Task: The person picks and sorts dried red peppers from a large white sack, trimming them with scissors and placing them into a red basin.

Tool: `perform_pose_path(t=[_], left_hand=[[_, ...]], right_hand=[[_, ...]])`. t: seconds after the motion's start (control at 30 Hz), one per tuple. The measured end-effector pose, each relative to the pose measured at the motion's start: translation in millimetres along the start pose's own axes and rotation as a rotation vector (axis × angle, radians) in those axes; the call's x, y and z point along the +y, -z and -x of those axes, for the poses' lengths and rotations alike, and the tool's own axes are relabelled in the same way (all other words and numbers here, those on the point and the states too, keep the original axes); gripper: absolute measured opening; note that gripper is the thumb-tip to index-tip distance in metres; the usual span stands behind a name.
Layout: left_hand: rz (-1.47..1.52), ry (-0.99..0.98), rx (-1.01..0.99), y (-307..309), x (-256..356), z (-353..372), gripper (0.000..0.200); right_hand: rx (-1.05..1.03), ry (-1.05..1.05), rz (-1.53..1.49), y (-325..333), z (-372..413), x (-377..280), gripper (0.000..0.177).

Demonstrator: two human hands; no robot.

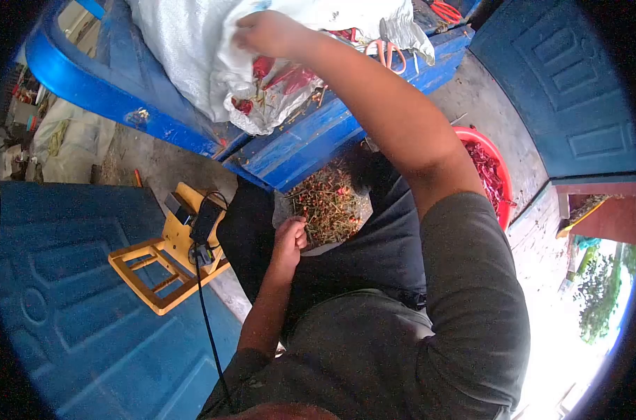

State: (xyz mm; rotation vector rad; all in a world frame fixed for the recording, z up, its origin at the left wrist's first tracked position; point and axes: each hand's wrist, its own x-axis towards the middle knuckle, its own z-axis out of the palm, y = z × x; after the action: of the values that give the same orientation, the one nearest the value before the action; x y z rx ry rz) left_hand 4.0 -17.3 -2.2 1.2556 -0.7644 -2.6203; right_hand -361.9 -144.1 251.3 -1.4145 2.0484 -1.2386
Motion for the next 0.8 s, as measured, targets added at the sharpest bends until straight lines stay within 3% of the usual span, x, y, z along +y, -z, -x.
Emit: perform_pose_path(t=[0.03, 0.07, 0.13, 0.17, 0.2, 0.3, 0.47, 0.63, 0.7, 0.73, 0.77, 0.8], left_hand=[[0.009, -0.002, -0.001, -0.2, 0.6, 2.4, 0.01], [0.001, -0.012, -0.003, -0.8, 2.3, 3.5, 0.01], [0.013, -0.029, -0.012, -5.1, 7.3, 4.9, 0.01], [-0.001, -0.033, -0.018, -7.6, 10.1, 5.0, 0.01], [-0.021, -0.025, -0.019, -6.4, 8.7, 7.9, 0.01], [-0.017, -0.001, -0.075, -6.3, 6.2, 2.4, 0.009], [-0.051, -0.037, -0.087, -2.6, 5.6, 9.8, 0.011], [0.013, -0.064, -0.061, 2.6, 6.0, 15.2, 0.013], [0.027, -0.055, -0.053, 2.3, 4.8, 14.9, 0.014], [0.034, -0.046, -0.052, 2.8, 4.4, 14.4, 0.014], [0.035, -0.047, -0.055, 3.4, 4.5, 13.6, 0.014], [0.022, -0.046, -0.071, 5.3, 3.4, 10.8, 0.014]], right_hand=[[0.08, 0.089, 0.144, 1.7, 4.1, 6.6, 0.046], [0.198, 0.342, 0.412, 6.5, 19.4, 16.1, 0.044], [0.199, -0.016, 0.499, 19.0, 61.0, 11.7, 0.043], [0.263, -0.282, 0.317, 18.6, 75.4, 25.6, 0.05], [0.279, -0.365, 0.383, 19.8, 92.6, 24.2, 0.057], [0.191, -0.531, 0.459, 10.4, 113.2, 37.5, 0.061], [0.179, -0.596, 0.467, -7.7, 95.1, 39.2, 0.061], [0.202, -0.44, 0.329, -22.1, 92.5, 69.1, 0.049], [0.397, -0.271, 0.153, -26.1, 105.3, 73.4, 0.041], [0.465, -0.147, 0.054, -24.7, 115.3, 62.2, 0.023], [0.465, -0.145, 0.057, -19.6, 130.2, 49.8, 0.023], [0.377, -0.157, -0.21, -12.8, 150.4, 21.9, 0.015]])
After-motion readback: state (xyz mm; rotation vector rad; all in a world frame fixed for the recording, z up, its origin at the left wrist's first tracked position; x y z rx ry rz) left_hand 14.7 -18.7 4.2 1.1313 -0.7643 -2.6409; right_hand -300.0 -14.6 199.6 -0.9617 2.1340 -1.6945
